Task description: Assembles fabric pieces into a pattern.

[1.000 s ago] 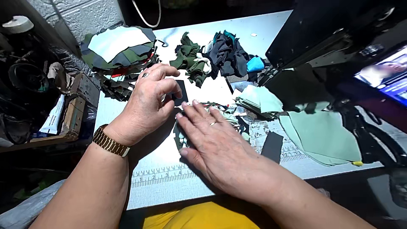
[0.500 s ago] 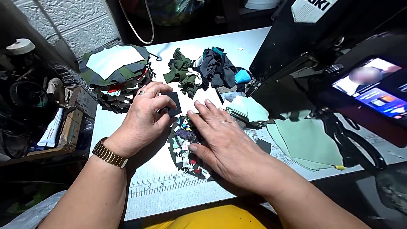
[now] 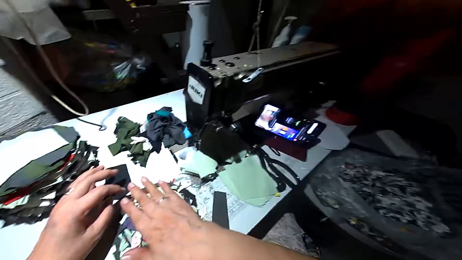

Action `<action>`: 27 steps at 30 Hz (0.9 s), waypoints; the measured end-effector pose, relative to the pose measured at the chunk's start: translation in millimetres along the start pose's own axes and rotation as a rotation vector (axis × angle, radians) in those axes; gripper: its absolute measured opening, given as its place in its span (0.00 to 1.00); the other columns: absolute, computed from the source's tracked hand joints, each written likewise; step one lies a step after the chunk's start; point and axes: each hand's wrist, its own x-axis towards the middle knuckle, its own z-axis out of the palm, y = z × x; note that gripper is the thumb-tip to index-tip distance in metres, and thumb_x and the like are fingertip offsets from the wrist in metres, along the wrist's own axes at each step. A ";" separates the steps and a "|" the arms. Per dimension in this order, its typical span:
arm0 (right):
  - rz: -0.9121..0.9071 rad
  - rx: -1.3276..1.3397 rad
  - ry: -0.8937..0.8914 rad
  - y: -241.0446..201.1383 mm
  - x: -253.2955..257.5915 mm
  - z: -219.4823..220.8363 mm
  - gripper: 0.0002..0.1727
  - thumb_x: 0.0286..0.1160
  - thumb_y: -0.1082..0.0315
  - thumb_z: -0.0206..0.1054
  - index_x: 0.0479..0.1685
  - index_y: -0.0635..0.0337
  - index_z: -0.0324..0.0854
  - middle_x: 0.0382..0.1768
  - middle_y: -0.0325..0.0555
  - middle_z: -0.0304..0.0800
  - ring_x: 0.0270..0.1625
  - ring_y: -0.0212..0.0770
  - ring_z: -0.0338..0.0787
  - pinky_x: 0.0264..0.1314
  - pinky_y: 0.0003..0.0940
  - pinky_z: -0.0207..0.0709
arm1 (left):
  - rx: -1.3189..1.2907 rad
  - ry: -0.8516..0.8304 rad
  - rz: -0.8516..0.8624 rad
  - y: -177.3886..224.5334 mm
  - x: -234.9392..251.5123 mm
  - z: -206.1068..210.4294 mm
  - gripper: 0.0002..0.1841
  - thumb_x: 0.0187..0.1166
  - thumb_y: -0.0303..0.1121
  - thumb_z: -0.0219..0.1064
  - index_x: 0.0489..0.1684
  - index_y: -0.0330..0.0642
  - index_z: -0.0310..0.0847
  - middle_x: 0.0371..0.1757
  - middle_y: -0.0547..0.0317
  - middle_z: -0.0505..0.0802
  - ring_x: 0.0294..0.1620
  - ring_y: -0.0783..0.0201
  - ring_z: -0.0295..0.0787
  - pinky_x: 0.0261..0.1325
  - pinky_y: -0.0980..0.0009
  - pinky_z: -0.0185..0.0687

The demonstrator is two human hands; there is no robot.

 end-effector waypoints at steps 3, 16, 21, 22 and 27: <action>-0.023 -0.039 0.005 10.2 2.8 21.8 0.44 0.85 0.39 0.57 0.94 0.56 0.55 0.93 0.56 0.54 0.96 0.57 0.47 0.95 0.60 0.37 | -0.011 -0.076 -0.023 3.5 1.2 -5.0 0.16 0.71 0.36 0.60 0.43 0.39 0.92 0.71 0.36 0.85 0.83 0.35 0.68 0.85 0.38 0.60; -0.056 -0.093 0.058 14.0 4.0 29.8 0.42 0.84 0.42 0.58 0.93 0.57 0.58 0.92 0.60 0.57 0.95 0.60 0.51 0.95 0.57 0.41 | 0.009 -0.178 -0.092 9.6 2.7 -8.8 0.17 0.72 0.33 0.60 0.52 0.36 0.91 0.73 0.29 0.82 0.84 0.28 0.66 0.84 0.36 0.57; -0.050 -0.068 0.044 12.9 5.5 29.6 0.43 0.84 0.42 0.59 0.93 0.57 0.57 0.92 0.59 0.56 0.95 0.60 0.50 0.95 0.58 0.40 | 0.093 -0.217 -0.145 3.2 -1.1 -10.9 0.19 0.74 0.35 0.62 0.55 0.35 0.91 0.73 0.29 0.82 0.83 0.29 0.67 0.84 0.35 0.58; -0.043 -0.068 0.038 13.0 5.3 28.4 0.43 0.84 0.41 0.58 0.93 0.57 0.57 0.92 0.58 0.56 0.95 0.59 0.50 0.95 0.57 0.39 | 0.103 -0.219 -0.144 2.5 -1.2 -9.6 0.18 0.74 0.36 0.62 0.54 0.36 0.91 0.73 0.30 0.83 0.82 0.29 0.68 0.83 0.34 0.58; 0.002 -0.004 -0.041 10.1 3.6 19.3 0.42 0.86 0.40 0.56 0.94 0.56 0.57 0.93 0.55 0.56 0.96 0.55 0.50 0.95 0.60 0.40 | 0.212 -0.062 -0.111 2.6 -5.5 4.5 0.18 0.74 0.44 0.60 0.48 0.48 0.95 0.64 0.53 0.91 0.75 0.47 0.81 0.76 0.40 0.73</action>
